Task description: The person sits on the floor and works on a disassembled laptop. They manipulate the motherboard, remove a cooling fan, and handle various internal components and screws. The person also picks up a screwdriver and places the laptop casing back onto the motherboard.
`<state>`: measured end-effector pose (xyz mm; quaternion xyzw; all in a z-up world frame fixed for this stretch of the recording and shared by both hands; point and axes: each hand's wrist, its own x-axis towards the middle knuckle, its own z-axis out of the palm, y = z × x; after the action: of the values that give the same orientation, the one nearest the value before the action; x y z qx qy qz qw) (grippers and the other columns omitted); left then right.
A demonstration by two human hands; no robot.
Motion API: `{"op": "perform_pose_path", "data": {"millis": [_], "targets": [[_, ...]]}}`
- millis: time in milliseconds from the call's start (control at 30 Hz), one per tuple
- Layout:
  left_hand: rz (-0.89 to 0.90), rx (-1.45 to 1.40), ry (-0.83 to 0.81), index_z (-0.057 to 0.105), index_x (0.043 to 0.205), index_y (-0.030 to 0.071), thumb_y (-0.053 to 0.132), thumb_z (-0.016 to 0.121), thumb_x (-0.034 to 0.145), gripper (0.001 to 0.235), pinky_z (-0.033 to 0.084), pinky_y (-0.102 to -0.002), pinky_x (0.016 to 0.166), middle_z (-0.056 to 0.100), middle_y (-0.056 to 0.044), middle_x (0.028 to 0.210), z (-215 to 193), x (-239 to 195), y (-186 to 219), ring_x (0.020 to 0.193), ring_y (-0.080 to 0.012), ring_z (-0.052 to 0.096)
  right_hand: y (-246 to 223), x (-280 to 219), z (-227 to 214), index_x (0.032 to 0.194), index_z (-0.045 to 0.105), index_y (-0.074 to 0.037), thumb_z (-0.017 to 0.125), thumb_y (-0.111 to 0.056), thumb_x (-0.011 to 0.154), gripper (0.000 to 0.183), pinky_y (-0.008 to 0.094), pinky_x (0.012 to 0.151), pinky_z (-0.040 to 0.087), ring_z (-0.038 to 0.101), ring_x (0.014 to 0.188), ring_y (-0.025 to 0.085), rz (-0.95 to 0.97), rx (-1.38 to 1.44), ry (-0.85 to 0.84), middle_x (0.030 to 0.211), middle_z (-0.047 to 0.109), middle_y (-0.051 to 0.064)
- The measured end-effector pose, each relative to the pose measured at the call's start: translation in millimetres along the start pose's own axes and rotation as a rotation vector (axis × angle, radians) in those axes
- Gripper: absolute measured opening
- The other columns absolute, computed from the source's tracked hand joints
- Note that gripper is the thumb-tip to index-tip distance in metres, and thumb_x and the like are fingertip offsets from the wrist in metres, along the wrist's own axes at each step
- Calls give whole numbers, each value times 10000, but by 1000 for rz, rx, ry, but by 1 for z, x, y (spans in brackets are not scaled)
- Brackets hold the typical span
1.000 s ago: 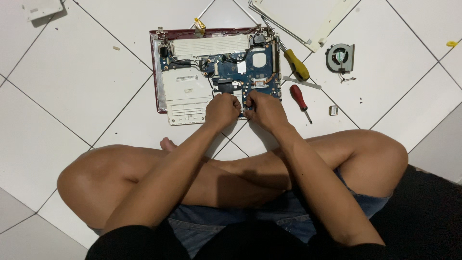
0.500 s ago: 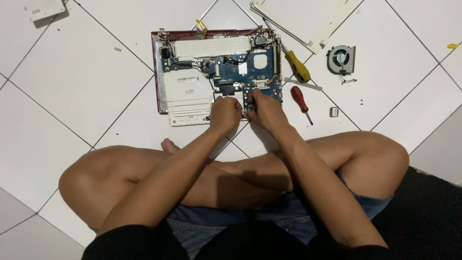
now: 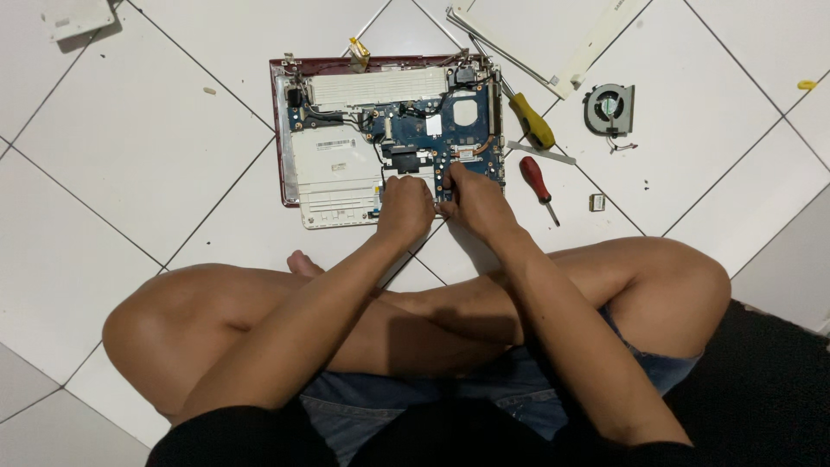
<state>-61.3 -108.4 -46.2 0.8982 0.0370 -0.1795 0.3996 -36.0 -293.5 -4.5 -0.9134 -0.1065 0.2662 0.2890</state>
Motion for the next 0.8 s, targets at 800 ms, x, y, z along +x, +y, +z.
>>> {"op": "perform_pose_path", "data": {"millis": [800], "targets": [[-62,12,-1,844,846,31,83,812,956,126,630,-438,870,623,-253,943,4,0,-2,1046,-457,685,-6,-4,-4,1277,640,-141,868,-196,977,381,647,1072,606,802,1181,455,8,-12,-26,1123,821,167]]}}
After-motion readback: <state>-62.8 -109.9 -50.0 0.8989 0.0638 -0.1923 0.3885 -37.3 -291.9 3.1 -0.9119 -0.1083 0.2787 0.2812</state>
